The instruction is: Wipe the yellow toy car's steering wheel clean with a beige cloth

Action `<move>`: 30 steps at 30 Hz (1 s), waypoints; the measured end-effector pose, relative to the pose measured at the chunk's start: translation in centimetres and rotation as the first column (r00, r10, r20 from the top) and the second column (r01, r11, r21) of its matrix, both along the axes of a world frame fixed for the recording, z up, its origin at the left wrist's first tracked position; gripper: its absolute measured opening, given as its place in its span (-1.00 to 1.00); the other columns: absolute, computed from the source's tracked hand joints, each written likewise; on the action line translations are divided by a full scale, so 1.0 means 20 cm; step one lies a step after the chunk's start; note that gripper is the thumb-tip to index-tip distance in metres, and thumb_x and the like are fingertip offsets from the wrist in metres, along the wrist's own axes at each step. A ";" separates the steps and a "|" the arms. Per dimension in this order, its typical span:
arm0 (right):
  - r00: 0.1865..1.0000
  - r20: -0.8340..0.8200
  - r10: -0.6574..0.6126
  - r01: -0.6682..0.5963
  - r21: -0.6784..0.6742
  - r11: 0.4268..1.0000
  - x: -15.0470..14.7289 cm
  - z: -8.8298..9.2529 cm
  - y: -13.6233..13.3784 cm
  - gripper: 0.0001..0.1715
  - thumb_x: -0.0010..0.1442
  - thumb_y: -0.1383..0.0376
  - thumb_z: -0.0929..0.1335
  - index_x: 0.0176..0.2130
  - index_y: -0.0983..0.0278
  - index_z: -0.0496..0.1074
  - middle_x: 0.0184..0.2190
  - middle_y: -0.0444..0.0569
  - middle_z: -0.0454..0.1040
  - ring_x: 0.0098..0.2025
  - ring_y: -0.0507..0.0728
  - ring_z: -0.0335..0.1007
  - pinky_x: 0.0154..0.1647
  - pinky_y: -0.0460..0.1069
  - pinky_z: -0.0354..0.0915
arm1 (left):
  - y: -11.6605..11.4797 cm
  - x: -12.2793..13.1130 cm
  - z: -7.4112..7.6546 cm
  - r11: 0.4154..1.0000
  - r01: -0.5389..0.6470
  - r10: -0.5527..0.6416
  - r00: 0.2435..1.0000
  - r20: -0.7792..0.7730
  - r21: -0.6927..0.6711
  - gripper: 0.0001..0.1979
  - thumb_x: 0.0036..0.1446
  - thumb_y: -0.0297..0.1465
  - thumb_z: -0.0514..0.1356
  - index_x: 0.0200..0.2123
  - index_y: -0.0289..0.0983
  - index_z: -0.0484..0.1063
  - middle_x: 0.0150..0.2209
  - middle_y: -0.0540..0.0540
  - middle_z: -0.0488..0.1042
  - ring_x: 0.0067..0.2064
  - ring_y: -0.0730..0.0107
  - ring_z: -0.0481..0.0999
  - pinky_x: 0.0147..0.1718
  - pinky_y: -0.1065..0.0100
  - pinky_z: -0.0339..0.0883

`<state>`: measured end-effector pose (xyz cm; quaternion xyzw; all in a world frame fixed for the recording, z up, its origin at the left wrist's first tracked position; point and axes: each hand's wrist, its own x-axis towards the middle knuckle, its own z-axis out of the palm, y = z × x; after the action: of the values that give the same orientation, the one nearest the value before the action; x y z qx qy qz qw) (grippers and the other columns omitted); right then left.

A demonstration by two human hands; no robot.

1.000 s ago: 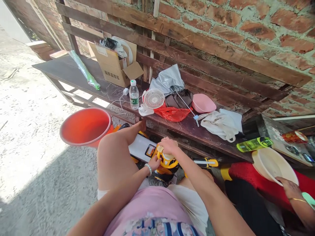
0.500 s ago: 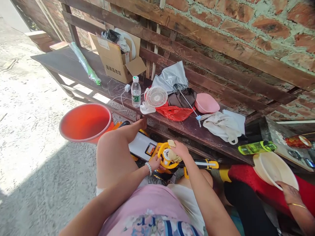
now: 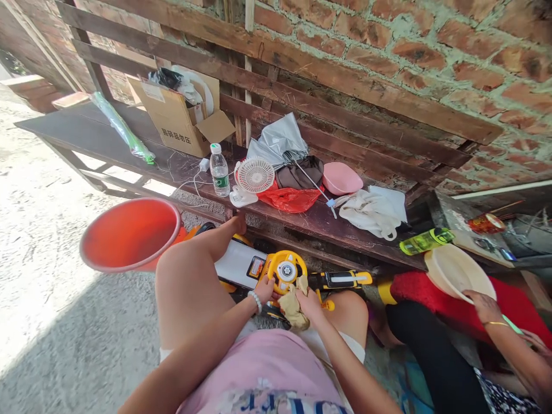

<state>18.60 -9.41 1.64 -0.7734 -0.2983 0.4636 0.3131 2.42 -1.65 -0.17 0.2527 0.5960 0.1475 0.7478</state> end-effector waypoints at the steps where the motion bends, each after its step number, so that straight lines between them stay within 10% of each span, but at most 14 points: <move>1: 1.000 0.029 0.011 -0.012 0.025 1.000 0.00 0.04 -0.01 -0.63 0.01 0.07 0.44 -0.21 0.20 0.51 -0.22 0.04 0.62 -0.08 0.30 0.53 -0.10 0.10 0.44 | 0.01 0.00 0.00 1.000 0.028 -0.028 1.000 -0.013 0.010 -0.90 0.41 -0.31 0.09 -0.10 -0.19 0.28 -0.51 -0.02 0.57 -0.52 0.33 0.61 -0.38 0.38 0.44; 9: 0.790 0.610 0.062 -0.251 0.231 0.940 0.42 0.40 0.05 -0.23 0.08 0.23 0.38 0.28 0.14 0.33 0.22 0.05 0.44 0.21 0.30 0.36 0.25 0.18 0.26 | 0.05 -0.05 0.03 0.981 0.165 -0.152 0.981 -0.121 0.106 -0.91 0.37 -0.33 0.15 -0.19 -0.20 0.30 -0.46 -0.08 0.58 -0.37 0.23 0.67 -0.33 0.36 0.41; 18: 0.821 0.570 0.023 -0.091 0.090 0.992 0.58 0.11 0.15 -0.50 0.38 0.06 0.21 -0.03 0.28 0.58 -0.12 0.09 0.59 -0.06 0.23 0.50 0.00 0.03 0.33 | 0.07 -0.04 0.06 0.987 0.138 -0.122 0.978 -0.168 0.084 -0.88 0.35 -0.31 0.20 -0.16 -0.21 0.32 -0.37 -0.04 0.58 -0.42 0.32 0.63 -0.42 0.43 0.33; 25: 0.456 0.824 0.335 -0.205 -0.269 0.941 0.84 0.10 0.04 -0.66 0.34 0.23 0.31 0.03 0.24 0.54 0.00 0.11 0.46 0.10 0.22 0.34 0.08 -0.01 0.24 | 0.09 -0.06 0.07 0.950 0.294 -0.263 0.933 -0.245 0.100 -0.83 0.46 -0.30 -0.01 -0.04 -0.25 0.29 -0.08 -0.19 0.63 -0.23 0.30 0.70 -0.31 0.40 0.42; 30: 0.471 0.831 0.298 0.051 -0.363 0.931 1.06 0.11 0.00 -0.58 0.37 0.18 0.26 0.13 0.22 0.48 0.07 0.17 0.38 0.13 0.30 0.30 -0.01 0.05 0.31 | 0.08 -0.06 0.06 0.949 0.299 -0.264 0.928 -0.262 0.104 -0.82 0.44 -0.31 0.00 -0.04 -0.26 0.30 -0.07 -0.21 0.63 -0.21 0.27 0.70 -0.28 0.37 0.43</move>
<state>39.86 -9.48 3.91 -0.9176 -0.3874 0.0698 -0.0553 1.27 -0.01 1.02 0.4045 0.6290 0.0482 0.6621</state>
